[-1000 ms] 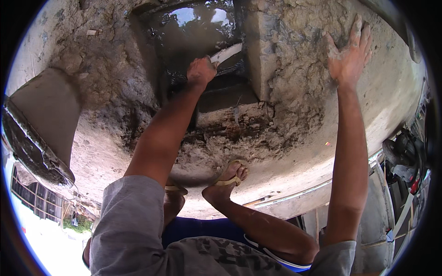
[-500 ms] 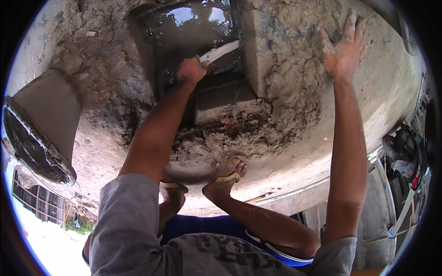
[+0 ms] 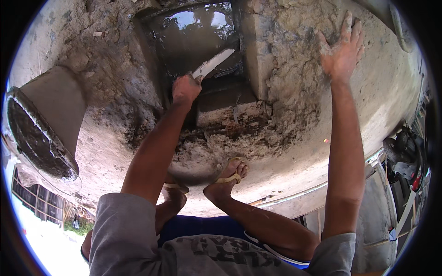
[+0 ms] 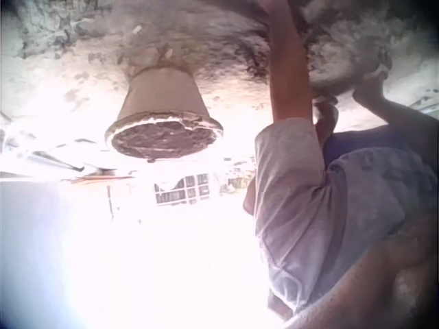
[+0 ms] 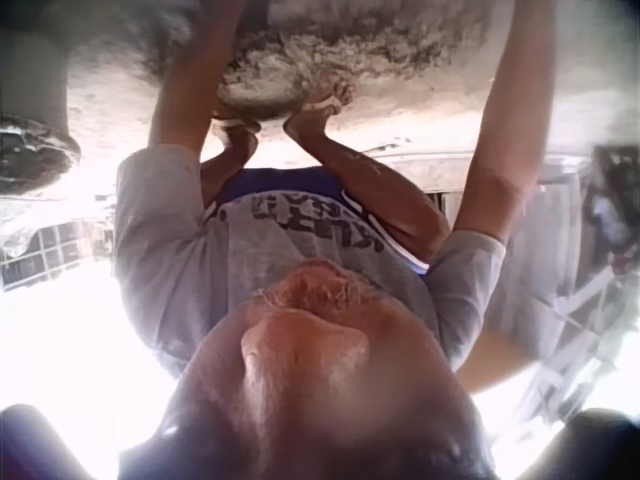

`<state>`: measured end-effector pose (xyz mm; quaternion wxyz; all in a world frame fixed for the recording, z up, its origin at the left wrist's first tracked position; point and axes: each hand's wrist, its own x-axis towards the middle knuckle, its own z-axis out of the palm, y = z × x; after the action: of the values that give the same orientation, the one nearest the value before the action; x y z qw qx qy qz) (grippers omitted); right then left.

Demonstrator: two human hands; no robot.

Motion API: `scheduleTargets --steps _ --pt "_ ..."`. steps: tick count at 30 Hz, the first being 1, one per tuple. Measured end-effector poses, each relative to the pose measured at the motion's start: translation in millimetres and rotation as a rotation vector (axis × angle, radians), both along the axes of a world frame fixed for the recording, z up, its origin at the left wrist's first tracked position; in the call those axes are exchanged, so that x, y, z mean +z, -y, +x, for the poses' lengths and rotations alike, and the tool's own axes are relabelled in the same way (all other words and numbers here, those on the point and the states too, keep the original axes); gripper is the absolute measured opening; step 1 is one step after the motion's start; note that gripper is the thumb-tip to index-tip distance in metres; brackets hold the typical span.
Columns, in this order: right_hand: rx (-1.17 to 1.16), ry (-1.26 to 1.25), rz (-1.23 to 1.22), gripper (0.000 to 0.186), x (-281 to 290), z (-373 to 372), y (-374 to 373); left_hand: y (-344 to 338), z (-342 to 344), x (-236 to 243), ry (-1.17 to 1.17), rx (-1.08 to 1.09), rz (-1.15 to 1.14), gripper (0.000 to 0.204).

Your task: The person uses a trowel to apply and smooth cement inside a small square opening in a concrete floor, then pours additional liquid cement from a bucket into the opening.

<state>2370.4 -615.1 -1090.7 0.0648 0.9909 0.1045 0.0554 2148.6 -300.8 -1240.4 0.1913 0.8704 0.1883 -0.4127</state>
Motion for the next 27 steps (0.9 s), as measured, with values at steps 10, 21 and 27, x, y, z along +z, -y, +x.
scheduleTargets --steps 10,21,27 --pt "-0.023 -0.003 0.049 0.082 0 0 1 -24 -22 9 0.068 0.131 -0.069 0.052" --pt "-0.048 -0.015 0.042 0.081 4 -1 6 -27 -16 -42 -0.173 0.352 -0.401 0.059" --pt "-0.057 -0.075 0.009 0.082 8 1 -5 -9 -27 -179 -0.198 0.235 -0.438 0.056"
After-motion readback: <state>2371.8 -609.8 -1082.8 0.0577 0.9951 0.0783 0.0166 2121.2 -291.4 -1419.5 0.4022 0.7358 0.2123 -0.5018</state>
